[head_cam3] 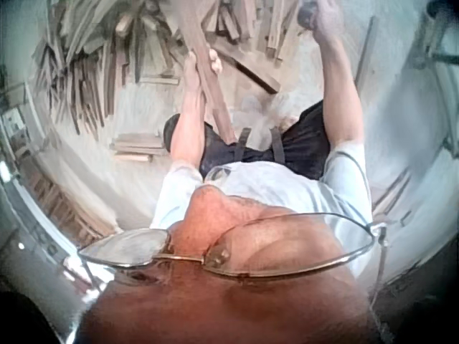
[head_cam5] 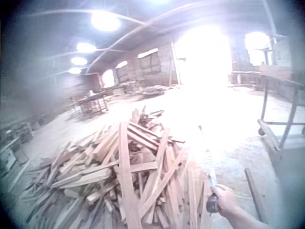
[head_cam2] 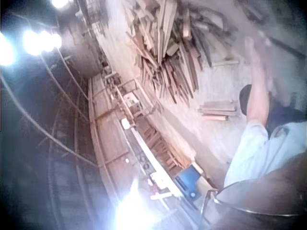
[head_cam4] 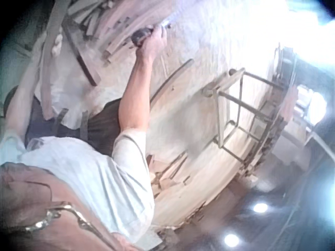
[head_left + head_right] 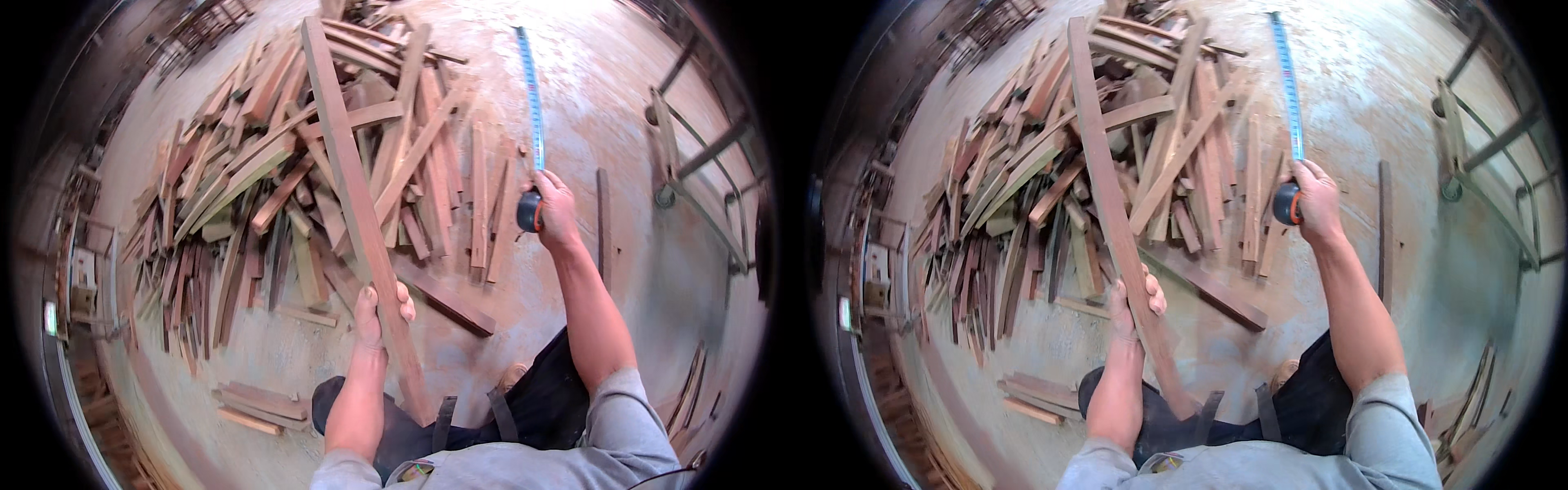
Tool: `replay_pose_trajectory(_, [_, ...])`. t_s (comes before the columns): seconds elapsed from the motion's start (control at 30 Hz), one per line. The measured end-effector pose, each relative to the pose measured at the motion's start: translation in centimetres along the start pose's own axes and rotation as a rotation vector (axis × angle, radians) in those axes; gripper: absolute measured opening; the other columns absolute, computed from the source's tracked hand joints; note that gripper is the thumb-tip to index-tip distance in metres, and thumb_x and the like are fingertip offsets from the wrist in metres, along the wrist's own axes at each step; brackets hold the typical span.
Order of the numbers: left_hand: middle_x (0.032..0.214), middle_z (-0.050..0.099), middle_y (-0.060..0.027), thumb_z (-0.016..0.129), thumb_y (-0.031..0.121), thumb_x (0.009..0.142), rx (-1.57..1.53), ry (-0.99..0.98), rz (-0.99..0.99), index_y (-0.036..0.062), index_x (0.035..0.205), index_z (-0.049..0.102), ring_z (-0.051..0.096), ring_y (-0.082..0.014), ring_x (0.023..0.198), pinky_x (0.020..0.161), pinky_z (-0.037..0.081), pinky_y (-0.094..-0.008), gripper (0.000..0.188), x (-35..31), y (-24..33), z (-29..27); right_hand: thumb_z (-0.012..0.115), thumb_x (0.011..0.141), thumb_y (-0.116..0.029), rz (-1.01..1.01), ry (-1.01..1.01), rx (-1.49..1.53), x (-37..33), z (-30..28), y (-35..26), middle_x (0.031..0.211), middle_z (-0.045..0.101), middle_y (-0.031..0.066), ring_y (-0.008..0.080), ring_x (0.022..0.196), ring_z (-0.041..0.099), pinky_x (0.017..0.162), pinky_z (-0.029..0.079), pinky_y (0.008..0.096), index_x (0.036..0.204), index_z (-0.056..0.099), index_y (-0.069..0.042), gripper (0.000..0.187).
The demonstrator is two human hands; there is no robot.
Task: The person repeatedly picks up wooden planks from a large pile on the floor, measures them with a tape measure, and places them onto a nearby workbench. The person handles the wood one piece at a time, measuring length and width before moving it.
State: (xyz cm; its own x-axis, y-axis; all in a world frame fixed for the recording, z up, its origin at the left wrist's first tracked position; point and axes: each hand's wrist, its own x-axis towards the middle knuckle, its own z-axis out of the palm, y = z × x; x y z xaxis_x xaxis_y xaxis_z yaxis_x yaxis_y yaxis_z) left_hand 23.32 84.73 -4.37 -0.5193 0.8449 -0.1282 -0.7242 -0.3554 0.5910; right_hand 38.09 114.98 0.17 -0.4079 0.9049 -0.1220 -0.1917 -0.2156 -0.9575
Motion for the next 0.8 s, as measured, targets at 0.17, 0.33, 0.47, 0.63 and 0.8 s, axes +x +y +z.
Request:
replay_pose_trajectory(0.17, [0.088,0.061,-0.0054,0.06,0.049,0.093,-0.241,-0.045,0.2,0.0053,0.116,0.05,0.06,-0.0158,0.066,0.056,0.05,-0.0294,0.051,-1.3,4.2,0.0,0.056,0.097,-0.022,0.011,-0.011,-0.068,0.4,0.1,1.1,0.079,0.06,0.0005,0.0073,0.063,0.052,0.058,0.042,0.024,0.093,0.063,-0.006,0.018])
replay_pose_trajectory(0.33, [0.091,0.059,-0.0028,0.057,0.049,0.094,-0.193,0.207,0.467,0.0072,0.113,0.051,0.058,-0.0138,0.071,0.058,0.049,-0.0286,0.047,-4.8,10.4,-1.7,0.053,0.099,-0.022,0.17,-0.157,-0.078,0.8,-1.4,2.5,0.083,0.061,0.0024,0.0087,0.065,0.055,0.059,0.045,0.024,0.099,0.063,-0.006,0.018])
replay_pose_trajectory(0.47, [0.092,0.059,-0.0032,0.056,0.047,0.095,-0.028,0.532,0.541,0.0077,0.108,0.054,0.059,-0.0152,0.073,0.062,0.05,-0.0307,0.042,-10.1,15.5,-5.5,0.046,0.087,0.013,-0.459,-0.391,-0.918,2.2,-4.4,4.3,0.11,0.056,0.0092,0.0158,0.094,0.057,0.083,0.049,0.0254,0.128,0.051,0.008,0.042])
replay_pose_trajectory(0.63, [0.091,0.062,-0.0094,0.061,0.036,0.092,0.245,1.065,0.634,0.0033,0.106,0.054,0.062,-0.0217,0.074,0.066,0.054,-0.0343,0.036,-22.3,19.3,-15.7,0.057,0.098,-0.016,0.094,-0.213,-0.158,3.7,-3.1,5.4,0.09,0.059,0.0047,0.0146,0.08,0.059,0.071,0.05,0.0259,0.115,0.059,-0.002,0.022])
replay_pose_trajectory(0.8, [0.092,0.066,-0.0146,0.069,0.029,0.083,0.305,1.65,0.412,-0.004,0.101,0.063,0.065,-0.0261,0.079,0.072,0.054,-0.0373,0.038,-36.4,15.6,-31.0,0.055,0.099,-0.017,0.14,-0.169,-0.126,2.7,-1.5,5.6,0.088,0.058,0.0043,0.0143,0.079,0.059,0.069,0.05,0.0262,0.113,0.059,-0.002,0.021])
